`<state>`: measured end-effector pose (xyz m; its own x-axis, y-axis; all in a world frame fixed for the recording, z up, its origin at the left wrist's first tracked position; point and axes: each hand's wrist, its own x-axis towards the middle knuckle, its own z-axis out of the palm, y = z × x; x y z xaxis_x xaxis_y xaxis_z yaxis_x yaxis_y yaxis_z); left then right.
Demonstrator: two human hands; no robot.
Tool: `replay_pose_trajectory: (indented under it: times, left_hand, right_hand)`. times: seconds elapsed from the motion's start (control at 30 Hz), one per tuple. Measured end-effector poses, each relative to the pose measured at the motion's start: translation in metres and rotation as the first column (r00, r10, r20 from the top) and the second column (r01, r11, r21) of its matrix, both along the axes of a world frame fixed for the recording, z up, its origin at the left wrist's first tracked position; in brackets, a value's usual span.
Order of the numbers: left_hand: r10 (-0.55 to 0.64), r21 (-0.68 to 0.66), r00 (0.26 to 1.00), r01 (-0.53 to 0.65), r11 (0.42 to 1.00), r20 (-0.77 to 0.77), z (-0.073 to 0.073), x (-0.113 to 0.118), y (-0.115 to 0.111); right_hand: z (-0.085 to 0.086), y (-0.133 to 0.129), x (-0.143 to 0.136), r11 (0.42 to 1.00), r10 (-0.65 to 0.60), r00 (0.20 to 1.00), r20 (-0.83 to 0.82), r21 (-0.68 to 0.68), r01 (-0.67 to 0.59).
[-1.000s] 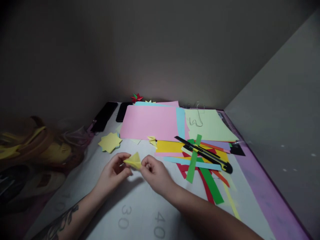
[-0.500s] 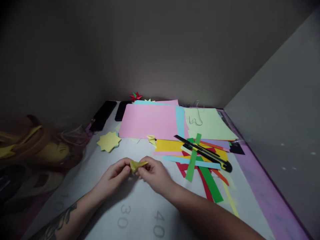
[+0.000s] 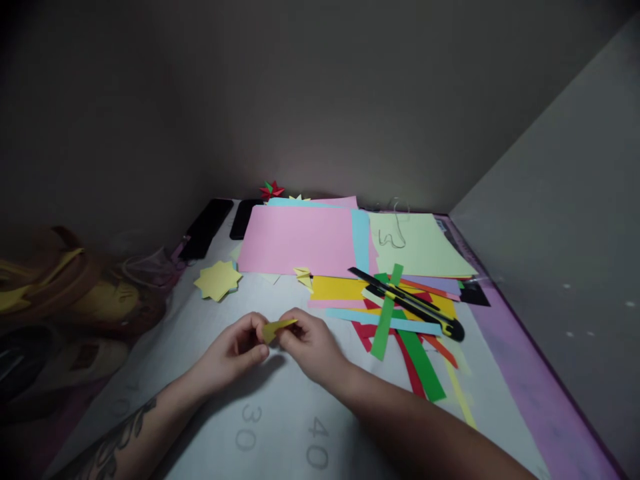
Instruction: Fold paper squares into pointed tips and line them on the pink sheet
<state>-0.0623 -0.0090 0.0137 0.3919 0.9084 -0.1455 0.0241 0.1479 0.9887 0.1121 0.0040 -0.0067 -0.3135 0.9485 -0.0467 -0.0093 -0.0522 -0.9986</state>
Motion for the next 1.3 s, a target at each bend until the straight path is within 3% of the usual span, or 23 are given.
replay_pose_trajectory:
  times: [0.17, 0.6, 0.87, 1.07, 1.2, 1.3]
  left_hand:
    - [-0.017, -0.077, 0.994, 0.026, 0.997, 0.108, 0.003, 0.002, 0.001]
    - [-0.097, -0.14, 0.992, 0.108, 0.984, 0.079, 0.004, 0.0, 0.002]
    - [0.129, 0.136, 0.99, -0.12, 0.983, -0.061, 0.007, 0.002, 0.0]
    - [0.227, 0.504, 0.949, -0.088, 0.859, -0.221, 0.006, 0.0, -0.004]
    - [0.332, 0.548, 0.913, -0.157, 0.822, -0.237, 0.005, 0.002, -0.005]
    - [0.344, 0.44, 0.909, -0.217, 0.872, -0.235, 0.007, 0.003, -0.005]
  right_hand:
    - [-0.003, -0.001, 0.0, 1.0, 0.016, 1.0, 0.013, 0.026, -0.017]
    - [0.004, -0.001, 0.001, 0.994, -0.003, 0.998, 0.065, 0.108, -0.004]
    - [0.003, -0.002, -0.003, 0.992, -0.034, 0.998, -0.057, -0.12, 0.028]
    - [0.008, -0.002, -0.006, 0.975, -0.079, 0.992, -0.096, -0.214, 0.057]
    - [0.007, -0.004, -0.007, 0.98, -0.072, 0.987, -0.146, -0.196, 0.043]
    - [0.005, -0.006, -0.007, 0.983, -0.062, 0.987, -0.146, -0.179, 0.036]
